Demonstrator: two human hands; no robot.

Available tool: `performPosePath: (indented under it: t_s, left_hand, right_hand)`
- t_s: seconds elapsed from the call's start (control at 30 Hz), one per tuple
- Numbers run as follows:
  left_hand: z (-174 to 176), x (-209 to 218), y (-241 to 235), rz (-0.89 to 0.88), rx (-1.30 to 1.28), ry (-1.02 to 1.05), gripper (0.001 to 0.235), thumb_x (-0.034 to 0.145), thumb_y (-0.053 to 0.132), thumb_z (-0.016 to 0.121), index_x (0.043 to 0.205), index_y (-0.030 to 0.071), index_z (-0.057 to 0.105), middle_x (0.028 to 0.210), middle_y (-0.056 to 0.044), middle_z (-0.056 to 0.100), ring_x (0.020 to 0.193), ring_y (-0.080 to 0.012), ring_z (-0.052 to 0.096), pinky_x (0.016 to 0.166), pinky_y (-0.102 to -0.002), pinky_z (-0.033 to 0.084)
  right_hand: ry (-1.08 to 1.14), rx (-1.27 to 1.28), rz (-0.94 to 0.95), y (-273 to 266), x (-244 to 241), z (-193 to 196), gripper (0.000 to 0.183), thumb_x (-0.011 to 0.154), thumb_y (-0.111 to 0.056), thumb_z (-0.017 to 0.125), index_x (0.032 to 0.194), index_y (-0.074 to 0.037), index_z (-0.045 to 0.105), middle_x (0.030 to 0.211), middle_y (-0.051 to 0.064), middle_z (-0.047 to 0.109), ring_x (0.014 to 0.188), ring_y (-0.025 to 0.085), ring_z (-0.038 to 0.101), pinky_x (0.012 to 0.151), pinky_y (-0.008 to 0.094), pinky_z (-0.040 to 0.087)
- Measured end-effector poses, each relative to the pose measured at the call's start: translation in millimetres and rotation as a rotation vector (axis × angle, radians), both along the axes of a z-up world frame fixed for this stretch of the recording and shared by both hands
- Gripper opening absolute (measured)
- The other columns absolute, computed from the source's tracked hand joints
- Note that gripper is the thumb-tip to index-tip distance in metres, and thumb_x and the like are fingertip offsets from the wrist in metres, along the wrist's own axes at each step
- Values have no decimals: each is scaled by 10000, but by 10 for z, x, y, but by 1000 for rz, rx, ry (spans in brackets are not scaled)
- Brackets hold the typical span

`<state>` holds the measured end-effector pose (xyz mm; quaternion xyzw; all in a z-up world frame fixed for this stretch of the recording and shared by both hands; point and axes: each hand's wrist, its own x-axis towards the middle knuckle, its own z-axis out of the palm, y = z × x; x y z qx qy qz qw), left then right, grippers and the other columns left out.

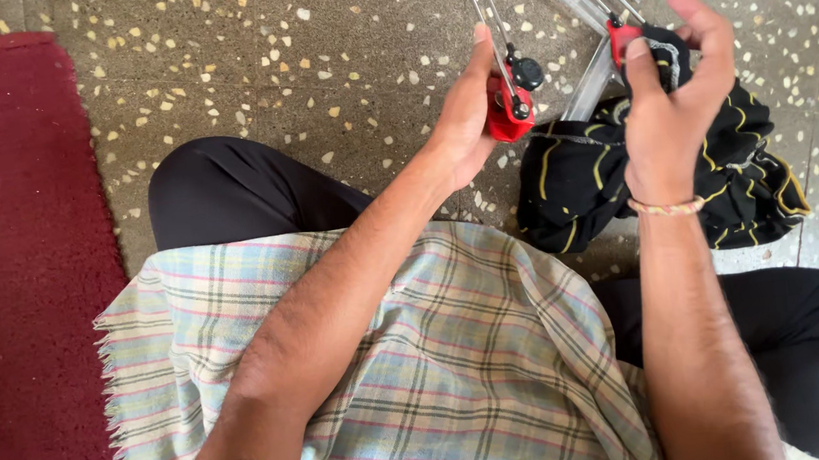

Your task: The person sits on the floor and assembles a tripod by attaching red plastic hubs with black wheels to clear plastic legs. They repeatedly insert the legs into the hubs, tighten the black knobs, and wipe the hubs with a black cloth.

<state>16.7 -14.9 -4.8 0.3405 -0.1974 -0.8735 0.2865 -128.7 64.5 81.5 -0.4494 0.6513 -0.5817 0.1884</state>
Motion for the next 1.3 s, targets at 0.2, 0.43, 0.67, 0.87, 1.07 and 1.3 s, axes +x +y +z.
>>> performPosePath:
  t_s: [0.2,0.43,0.67,0.87,1.07,1.3]
  left_hand:
    - [-66,-57,15,-2,-46,-8,664,961,700,380,904,85,622,752,-44,618,679,-166,612,647,-352,534]
    - [-72,-83,58,0,-126,-60,686,1023,705,356,838,85,585,738,-29,565,649,-150,569,619,-326,523]
    - [-57,-81,19,-7,-95,7,664,972,713,362,894,100,606,759,-27,590,697,-159,593,691,-355,535]
    - [-51,-45,40,-21,-162,-74,740,980,743,294,837,106,642,755,-30,602,700,-161,593,716,-338,515]
    - [-70,110,-24,72,-137,-237,758,947,754,275,901,126,697,744,-7,597,674,-148,546,665,-357,439]
    - [-130,74,2,79,-101,-232,737,985,757,287,950,117,651,777,7,553,730,-144,554,700,-349,469]
  right_hand:
    - [356,102,277,54,141,-115,149,1016,-52,839,1129,-16,748,1077,62,677,1030,152,612,951,296,492]
    - [291,99,339,-7,106,-51,286,927,-53,864,1162,1,709,1103,72,679,1040,154,618,951,291,509]
    - [-284,189,-6,42,2,-145,130,1035,-105,722,1115,-3,723,1018,3,722,923,94,644,860,268,530]
    - [-582,132,179,72,322,-210,166,998,-52,641,1123,31,712,1033,7,714,956,93,616,909,242,475]
    - [-134,233,363,208,578,-110,140,1007,-19,629,1112,62,671,1078,40,556,976,114,509,848,252,404]
    - [515,305,381,356,797,327,441,914,4,596,1352,57,594,1195,174,526,1002,336,627,845,392,523]
